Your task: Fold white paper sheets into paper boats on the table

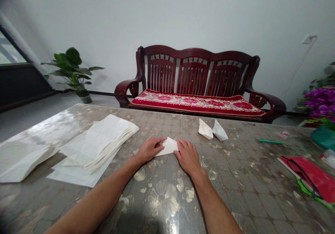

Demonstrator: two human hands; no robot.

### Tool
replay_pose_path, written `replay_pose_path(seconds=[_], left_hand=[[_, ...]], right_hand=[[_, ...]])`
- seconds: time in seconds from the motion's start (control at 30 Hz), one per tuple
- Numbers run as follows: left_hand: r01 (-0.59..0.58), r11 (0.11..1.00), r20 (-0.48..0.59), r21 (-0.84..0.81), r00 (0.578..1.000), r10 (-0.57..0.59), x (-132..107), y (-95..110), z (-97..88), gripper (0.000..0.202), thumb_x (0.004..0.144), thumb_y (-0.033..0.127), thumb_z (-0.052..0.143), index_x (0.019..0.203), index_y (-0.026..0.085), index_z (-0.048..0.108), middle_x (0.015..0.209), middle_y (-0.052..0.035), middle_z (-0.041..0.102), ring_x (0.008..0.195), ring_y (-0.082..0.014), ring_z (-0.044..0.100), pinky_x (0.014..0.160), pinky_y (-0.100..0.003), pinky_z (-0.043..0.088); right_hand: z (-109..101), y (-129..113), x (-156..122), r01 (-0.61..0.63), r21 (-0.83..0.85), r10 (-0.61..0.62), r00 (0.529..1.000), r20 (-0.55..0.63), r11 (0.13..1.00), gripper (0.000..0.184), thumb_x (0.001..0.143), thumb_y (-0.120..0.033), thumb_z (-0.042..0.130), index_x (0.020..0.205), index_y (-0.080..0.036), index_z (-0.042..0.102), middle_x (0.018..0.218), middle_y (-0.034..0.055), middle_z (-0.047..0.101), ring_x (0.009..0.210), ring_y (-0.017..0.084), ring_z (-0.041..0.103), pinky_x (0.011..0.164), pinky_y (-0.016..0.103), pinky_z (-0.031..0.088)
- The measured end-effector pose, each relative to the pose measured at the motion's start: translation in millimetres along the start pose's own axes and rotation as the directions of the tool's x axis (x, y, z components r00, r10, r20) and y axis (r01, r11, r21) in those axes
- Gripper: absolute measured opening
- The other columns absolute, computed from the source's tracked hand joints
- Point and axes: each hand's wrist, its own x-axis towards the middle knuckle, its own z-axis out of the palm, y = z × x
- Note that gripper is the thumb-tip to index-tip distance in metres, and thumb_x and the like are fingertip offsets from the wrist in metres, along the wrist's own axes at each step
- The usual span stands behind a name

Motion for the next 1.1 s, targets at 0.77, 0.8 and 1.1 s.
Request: replay_pose_path(seconds=[0.77, 0.8, 1.1], left_hand=[[0.075, 0.825, -0.027, -0.561, 0.994, -0.109, 11, -8, 11.8, 0.054, 0.081, 0.022, 0.061, 0.133, 0.013, 0.051, 0.074, 0.0036, 0.058, 0.065, -0.0105, 0.051, 0.061, -0.022, 0.039], [0.072, 0.827, -0.020, -0.558, 0.995, -0.100, 11, -7, 11.5, 0.053, 0.081, 0.022, 0.061, 0.133, 0.013, 0.052, 0.073, 0.0035, 0.058, 0.065, -0.0106, 0.051, 0.061, -0.022, 0.039], [-0.046, 0.992, -0.124, -0.119, 0.992, 0.031, -4, 16, 10.0, 0.031, 0.094, 0.026, 0.050, 0.121, 0.019, 0.063, 0.093, -0.0041, 0.067, 0.086, -0.0186, 0.060, 0.082, -0.032, 0.046]], right_hand=[[7, 0, -1, 0.034, 0.065, -0.027, 0.995, -0.100, 0.997, 0.043, 0.098, -0.032, 0.048, 0.138, -0.020, 0.053, 0.138, 0.0087, 0.059, 0.126, 0.025, 0.051, 0.105, 0.040, 0.040], [7, -1, -2, 0.027, 0.066, -0.020, 0.994, -0.105, 0.997, 0.041, 0.098, -0.031, 0.048, 0.137, -0.020, 0.055, 0.138, 0.0085, 0.059, 0.125, 0.025, 0.052, 0.104, 0.041, 0.040], [4, -1, -2, -0.067, 0.067, 0.084, 0.950, -0.301, 0.995, 0.031, 0.095, -0.021, 0.046, 0.116, -0.022, 0.070, 0.125, 0.0062, 0.067, 0.113, 0.023, 0.058, 0.097, 0.038, 0.043]])
